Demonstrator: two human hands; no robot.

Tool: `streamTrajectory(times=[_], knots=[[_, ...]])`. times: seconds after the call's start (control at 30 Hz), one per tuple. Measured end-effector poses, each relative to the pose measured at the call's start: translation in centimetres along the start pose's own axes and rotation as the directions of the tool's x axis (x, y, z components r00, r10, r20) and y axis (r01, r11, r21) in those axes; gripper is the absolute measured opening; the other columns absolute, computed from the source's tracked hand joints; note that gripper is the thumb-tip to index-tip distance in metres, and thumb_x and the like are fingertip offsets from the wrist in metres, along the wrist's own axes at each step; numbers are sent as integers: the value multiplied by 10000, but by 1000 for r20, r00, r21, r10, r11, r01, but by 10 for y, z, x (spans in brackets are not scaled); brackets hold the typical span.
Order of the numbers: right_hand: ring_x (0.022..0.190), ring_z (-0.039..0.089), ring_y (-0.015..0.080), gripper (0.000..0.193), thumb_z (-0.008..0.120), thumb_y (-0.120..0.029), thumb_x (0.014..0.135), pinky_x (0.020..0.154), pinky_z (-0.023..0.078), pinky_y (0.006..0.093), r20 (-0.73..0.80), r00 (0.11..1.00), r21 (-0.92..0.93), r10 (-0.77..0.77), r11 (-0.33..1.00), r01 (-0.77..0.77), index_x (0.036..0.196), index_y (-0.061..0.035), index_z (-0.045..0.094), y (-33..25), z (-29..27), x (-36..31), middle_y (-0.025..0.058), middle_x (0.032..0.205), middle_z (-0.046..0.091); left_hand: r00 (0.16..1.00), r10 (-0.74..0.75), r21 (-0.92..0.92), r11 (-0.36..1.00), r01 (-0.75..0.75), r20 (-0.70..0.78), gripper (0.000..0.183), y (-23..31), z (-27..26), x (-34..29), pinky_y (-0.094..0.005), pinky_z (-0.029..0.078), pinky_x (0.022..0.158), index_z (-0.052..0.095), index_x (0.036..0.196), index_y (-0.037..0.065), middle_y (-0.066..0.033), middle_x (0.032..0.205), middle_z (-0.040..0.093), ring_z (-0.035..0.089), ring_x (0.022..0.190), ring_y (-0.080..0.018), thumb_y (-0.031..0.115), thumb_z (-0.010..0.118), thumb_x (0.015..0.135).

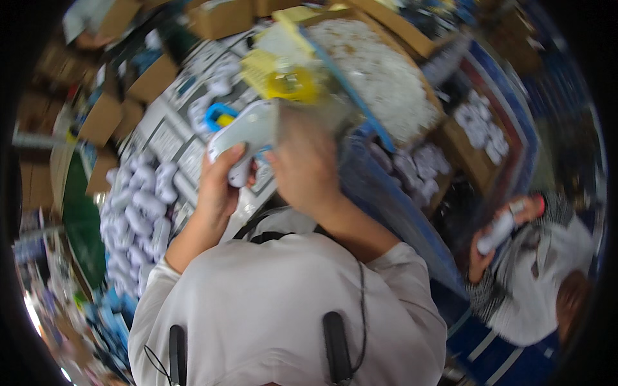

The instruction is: The person wipes white game controllers with a cloth, handling them one at a time. The person places cleaned controllers into a blue bin and continues the process with additional units from a pile on the table.

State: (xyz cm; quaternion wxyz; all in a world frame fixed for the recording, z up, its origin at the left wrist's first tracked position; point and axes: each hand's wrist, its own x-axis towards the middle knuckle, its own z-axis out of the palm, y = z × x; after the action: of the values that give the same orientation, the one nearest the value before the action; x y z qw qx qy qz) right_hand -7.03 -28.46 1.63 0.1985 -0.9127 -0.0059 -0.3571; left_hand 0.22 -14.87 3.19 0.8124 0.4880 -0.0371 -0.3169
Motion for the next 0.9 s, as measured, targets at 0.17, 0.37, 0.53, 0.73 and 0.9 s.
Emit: streamTrajectory(times=[0.17,0.37,0.53,0.73,0.9], knots=[[1057,458,380,398,637,-188,650,931,330,472,-100,994,-13,51,999,-52,964,46,565,17,-12,-6,193,1108,498,999,21,211,977,-10,-49,276,-26,21,24,-227,422,428,510,994,24,-82,733,582,529,510,-136,245,545,831],[1133,406,380,388,558,-243,788,966,292,478,-135,941,58,312,950,-307,989,89,540,55,-37,-31,238,1128,476,981,-85,276,961,34,174,341,-54,59,42,-247,437,442,423,1073,-5,-102,807,557,542,588,-150,232,525,849],[1154,368,407,400,562,-203,785,964,298,475,-184,892,85,412,911,-403,1053,88,506,70,-50,-56,228,1177,442,964,-113,344,939,24,241,366,-74,88,46,-237,425,436,401,1111,-4,-98,805,551,531,576,-139,234,502,852],[1138,389,384,390,567,-193,784,958,304,493,-261,874,96,410,912,-399,1070,63,502,78,-53,-67,204,1137,470,959,-111,393,920,1,260,341,-85,106,58,-222,399,448,499,968,-9,-84,691,561,521,529,-135,315,481,862],[1146,388,381,435,565,-188,783,972,297,482,-242,850,112,469,883,-455,1126,61,467,91,-61,-63,203,1178,438,970,-92,430,903,-14,225,382,-91,110,62,-209,376,423,500,982,0,-86,661,553,511,510,-131,360,469,855]])
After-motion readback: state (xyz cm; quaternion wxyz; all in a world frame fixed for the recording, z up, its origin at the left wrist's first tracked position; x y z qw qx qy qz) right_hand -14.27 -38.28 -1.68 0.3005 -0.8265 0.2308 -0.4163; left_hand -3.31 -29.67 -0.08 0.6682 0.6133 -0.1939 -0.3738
